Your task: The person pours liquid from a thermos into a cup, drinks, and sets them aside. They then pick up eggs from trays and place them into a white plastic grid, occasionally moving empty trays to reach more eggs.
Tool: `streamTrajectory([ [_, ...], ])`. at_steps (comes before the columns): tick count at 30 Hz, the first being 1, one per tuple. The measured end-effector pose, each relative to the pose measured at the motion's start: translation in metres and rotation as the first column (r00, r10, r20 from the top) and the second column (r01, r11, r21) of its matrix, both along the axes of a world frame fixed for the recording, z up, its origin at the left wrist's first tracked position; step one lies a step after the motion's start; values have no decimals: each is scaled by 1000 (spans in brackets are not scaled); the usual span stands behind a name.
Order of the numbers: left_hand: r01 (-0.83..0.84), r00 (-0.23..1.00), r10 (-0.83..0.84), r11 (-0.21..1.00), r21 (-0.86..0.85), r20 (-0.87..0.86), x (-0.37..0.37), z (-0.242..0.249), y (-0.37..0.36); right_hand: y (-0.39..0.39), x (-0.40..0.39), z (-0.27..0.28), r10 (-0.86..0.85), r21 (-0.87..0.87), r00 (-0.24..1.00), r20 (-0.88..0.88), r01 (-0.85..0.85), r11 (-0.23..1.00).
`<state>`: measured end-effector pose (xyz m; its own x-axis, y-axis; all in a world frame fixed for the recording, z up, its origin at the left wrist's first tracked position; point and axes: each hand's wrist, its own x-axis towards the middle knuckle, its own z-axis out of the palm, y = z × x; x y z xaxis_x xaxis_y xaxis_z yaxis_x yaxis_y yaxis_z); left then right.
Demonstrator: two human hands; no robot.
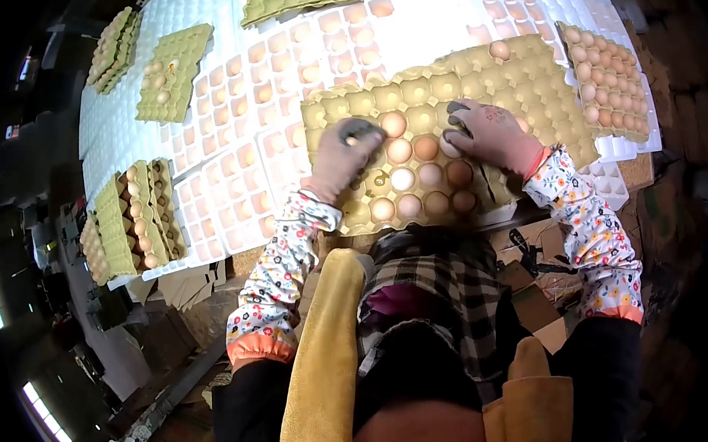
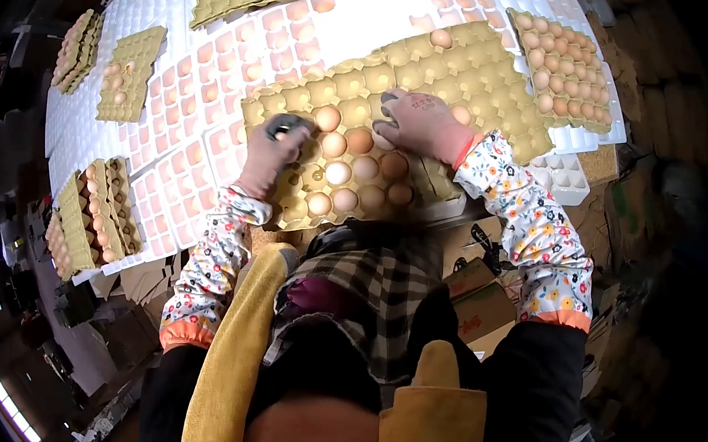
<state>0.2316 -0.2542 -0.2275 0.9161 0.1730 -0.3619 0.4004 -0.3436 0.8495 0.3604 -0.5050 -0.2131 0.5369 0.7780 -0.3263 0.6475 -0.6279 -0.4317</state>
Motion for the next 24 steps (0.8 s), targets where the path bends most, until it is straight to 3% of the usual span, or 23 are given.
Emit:
streamTrajectory([
  [1,202,949,-276,905,375,153,-1,-8,-9,2,-8,8,24,-55,1000,-2,-24,998],
  [2,280,815,-552,642,714,177,-6,-18,-18,4,-15,12,51,-109,999,-13,-52,993],
  [5,353,797,-598,573,739,84,-10,-32,-26,4,-19,10,44,-32,996,82,-42,999],
  [6,341,778,-616,578,742,123,-9,-35,-23,2,-20,10,32,14,994,105,-33,999],
  [7,328,762,-627,590,738,163,-12,-38,-22,-3,-23,8,-127,216,990,-57,136,967],
  [8,306,749,-629,608,732,210,-13,-42,-22,-5,-25,11,-223,310,876,-427,374,874],
  [9,358,782,-587,700,618,211,-13,-49,-21,-8,-27,16,-228,295,633,-740,610,736],
  [10,389,818,-537,780,491,206,-11,-53,-21,-13,-31,18,-141,169,297,-945,807,565],
  [11,381,768,-595,723,576,238,-12,-53,-19,-22,-38,12,-87,337,463,-882,749,570],
  [12,365,712,-653,659,658,259,-11,-49,-18,-14,-39,19,26,31,22,-999,917,398],
  [13,355,702,-666,635,686,253,-9,-48,-18,-11,-42,21,-36,173,212,-977,874,454],
  [15,461,805,-591,675,576,50,-3,-49,-24,-8,-41,15,-74,152,200,-977,897,416],
  [17,400,861,-502,769,499,82,-2,-42,-22,-8,-40,-3,-84,134,174,-981,924,357],
  [19,214,861,-371,885,413,349,-17,-18,-12,-13,-45,-10,-18,441,500,-866,780,444],
  [20,74,913,-98,994,77,396,-24,-23,-7,-15,-47,-13,19,574,636,-771,682,454],
  [21,-25,941,173,891,-454,289,-26,-34,5,-18,-46,-12,30,570,632,-774,677,465],
  [22,-156,931,363,514,-843,48,-27,-30,11,-21,-46,-10,39,561,624,-781,673,483],
  [23,-232,897,442,441,-867,-15,-26,-23,11,-24,-43,-6,-3,585,732,-682,548,597],
  [24,-218,937,350,557,-801,-12,-18,-19,17,-22,-41,-10,32,528,611,-791,654,542],
])
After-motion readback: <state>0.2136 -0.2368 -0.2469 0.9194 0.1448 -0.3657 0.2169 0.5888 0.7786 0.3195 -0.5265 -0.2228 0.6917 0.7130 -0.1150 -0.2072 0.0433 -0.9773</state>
